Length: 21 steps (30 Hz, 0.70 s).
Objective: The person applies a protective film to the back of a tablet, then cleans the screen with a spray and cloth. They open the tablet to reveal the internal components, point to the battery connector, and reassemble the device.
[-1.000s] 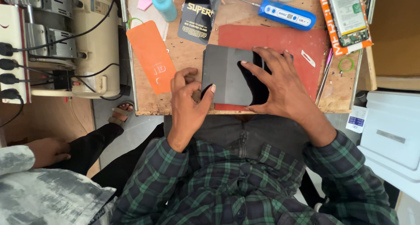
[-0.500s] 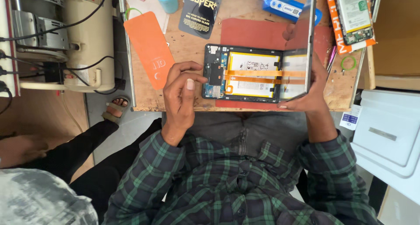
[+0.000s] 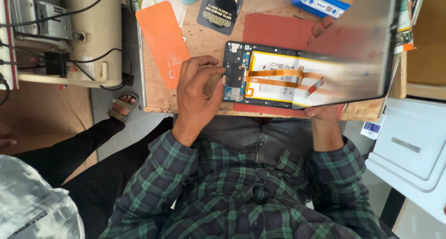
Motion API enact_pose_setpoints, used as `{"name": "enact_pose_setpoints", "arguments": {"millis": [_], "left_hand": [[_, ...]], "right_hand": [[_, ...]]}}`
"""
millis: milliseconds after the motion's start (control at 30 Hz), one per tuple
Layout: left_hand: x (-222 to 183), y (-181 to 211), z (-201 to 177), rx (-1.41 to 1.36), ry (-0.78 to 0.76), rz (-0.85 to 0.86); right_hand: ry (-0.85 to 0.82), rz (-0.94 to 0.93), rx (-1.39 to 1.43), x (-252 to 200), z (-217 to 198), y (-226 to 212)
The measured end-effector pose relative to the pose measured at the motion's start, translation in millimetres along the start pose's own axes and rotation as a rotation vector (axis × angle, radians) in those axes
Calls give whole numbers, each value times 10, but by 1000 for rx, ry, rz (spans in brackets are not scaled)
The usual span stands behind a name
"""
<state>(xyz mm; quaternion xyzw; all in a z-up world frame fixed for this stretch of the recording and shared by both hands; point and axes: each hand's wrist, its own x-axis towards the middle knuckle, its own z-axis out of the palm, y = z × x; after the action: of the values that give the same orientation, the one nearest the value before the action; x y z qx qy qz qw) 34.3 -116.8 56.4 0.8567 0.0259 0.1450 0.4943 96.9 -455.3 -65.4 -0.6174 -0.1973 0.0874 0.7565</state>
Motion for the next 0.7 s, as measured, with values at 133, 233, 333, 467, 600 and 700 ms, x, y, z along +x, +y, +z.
{"name": "enact_pose_setpoints", "arguments": {"millis": [133, 233, 333, 467, 600, 700], "left_hand": [[-21, 31, -8, 64, -61, -7], [-32, 36, 7, 85, -144, 23], [-48, 61, -1, 86, -220, 72], [-162, 268, 15, 264, -311, 29], [-479, 570, 143, 495, -552, -56], [-614, 612, 249, 587, -638, -63]], "right_hand": [[48, -80, 3, -147, -53, 245], [101, -113, 97, -226, -62, 290], [113, -115, 83, -166, -13, 204], [110, -103, 155, 132, 183, -57], [110, -89, 227, 416, 425, -321], [96, -76, 239, 521, 588, -416]]}}
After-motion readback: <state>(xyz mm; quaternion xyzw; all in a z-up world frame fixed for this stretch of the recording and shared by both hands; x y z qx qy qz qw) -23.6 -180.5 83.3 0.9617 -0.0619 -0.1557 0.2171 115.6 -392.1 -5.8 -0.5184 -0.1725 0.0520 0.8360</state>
